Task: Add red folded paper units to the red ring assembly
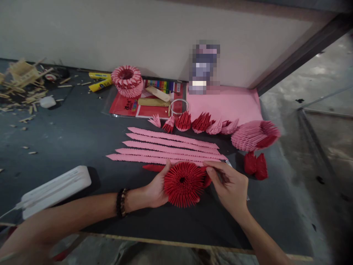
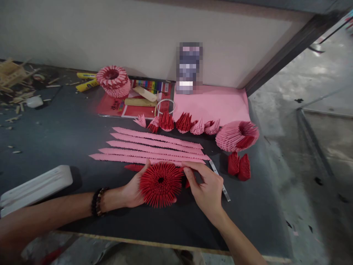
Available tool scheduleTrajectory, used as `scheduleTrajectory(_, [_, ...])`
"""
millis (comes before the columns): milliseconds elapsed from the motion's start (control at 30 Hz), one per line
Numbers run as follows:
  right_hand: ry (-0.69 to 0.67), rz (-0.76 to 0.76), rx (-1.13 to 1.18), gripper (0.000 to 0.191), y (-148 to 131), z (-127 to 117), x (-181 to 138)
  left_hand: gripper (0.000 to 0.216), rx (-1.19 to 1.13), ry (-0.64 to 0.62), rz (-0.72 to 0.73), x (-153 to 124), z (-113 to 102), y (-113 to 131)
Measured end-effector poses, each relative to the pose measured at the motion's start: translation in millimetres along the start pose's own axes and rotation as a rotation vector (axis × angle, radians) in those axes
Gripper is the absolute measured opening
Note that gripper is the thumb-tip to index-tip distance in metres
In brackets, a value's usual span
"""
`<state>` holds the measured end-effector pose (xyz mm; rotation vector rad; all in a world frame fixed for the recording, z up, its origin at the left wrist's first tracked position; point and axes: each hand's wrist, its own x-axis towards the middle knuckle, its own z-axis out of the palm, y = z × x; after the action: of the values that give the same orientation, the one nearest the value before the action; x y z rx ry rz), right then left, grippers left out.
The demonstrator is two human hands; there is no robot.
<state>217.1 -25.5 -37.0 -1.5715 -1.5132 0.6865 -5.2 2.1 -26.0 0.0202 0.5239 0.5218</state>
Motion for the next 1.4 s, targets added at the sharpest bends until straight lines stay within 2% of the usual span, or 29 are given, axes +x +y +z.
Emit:
scheduleTrajectory(300, [0.016, 0.065, 0.104, 0.013, -8, 1, 3, 0.052, -0.028, -0.005, 0.008, 0, 0, 0])
scheduleTrajectory(400, [0.032, 0.066, 0.101, 0.013, -7, 1, 2, 0.056, -0.019, -0.047, 0.008, 1, -3, -1])
scheduleTrajectory(700, [0.029, -0.061, -0.004, 0.015, -5, 0, -3, 0.058, 0.005, -0.003, 0.006, 2, -7, -2])
scheduleTrajectory(867, [0.044, -0.041, -0.002, 0.012, -7, 1, -1, 0.061, -0.018, -0.015, -0.017, 3, -9, -2])
scheduleTrajectory(1000, [0.012, 0.020, 0.040, 0.012, -11, 2, 1, 0.064, -0.028, -0.019, -0.036, 4, -12, -3])
scheduleTrajectory(1167, [-0.032, 0.069, 0.002, 0.021, -18, 1, 1, 0.061, -0.029, -0.018, -0.051, 3, -11, -3])
scheduleTrajectory(1267, [-0.062, 0.095, -0.019, 0.025, -18, 0, 2, 0.062, 0.001, 0.032, -0.051, 2, -5, -1])
scheduleTrajectory(1400, [-0.181, 0.117, 0.048, 0.032, -17, -4, 8, 0.062, 0.012, 0.040, -0.079, 2, -2, 0])
